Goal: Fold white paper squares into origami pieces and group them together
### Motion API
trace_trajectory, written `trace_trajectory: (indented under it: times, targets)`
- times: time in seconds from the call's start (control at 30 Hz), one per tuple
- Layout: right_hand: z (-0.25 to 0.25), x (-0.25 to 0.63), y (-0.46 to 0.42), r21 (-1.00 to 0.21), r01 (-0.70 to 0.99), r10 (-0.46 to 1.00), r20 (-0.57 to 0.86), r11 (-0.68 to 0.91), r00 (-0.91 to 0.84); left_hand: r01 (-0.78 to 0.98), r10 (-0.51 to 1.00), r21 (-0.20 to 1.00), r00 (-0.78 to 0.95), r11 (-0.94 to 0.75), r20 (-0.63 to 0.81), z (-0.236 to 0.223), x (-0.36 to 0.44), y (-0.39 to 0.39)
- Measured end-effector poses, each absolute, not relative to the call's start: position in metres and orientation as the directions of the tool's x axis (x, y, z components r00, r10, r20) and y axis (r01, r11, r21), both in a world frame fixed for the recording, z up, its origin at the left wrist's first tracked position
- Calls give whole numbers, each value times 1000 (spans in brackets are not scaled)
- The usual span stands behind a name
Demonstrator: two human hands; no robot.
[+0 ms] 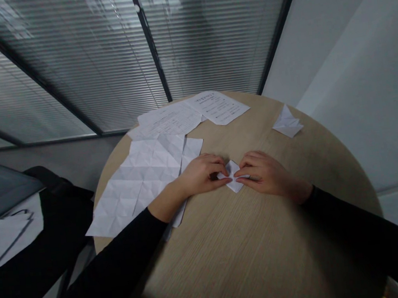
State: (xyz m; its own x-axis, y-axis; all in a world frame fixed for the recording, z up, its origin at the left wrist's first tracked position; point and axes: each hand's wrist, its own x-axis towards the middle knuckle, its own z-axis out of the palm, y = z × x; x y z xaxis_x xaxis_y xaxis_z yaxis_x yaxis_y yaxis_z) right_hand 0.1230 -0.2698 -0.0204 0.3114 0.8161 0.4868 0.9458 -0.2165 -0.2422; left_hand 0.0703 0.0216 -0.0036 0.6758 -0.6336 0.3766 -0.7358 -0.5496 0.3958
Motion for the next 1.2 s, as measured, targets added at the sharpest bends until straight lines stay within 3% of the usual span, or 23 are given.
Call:
trace_trajectory:
  times: [0.4,0.9,1.2]
  targets:
    - [-23,130,-275,-377,916,828,463,-140,317,-709,-598,382,705,-593,381,-8,75,25]
    - [-35,137,-279,-381,871,783,417,-310,461,-747,-614,390,664,-538,426,-9,74,24]
    - [-31,129,-273,-541,800,705,460,-259,539,-758,-609,398,652,-517,452,-9,73,25]
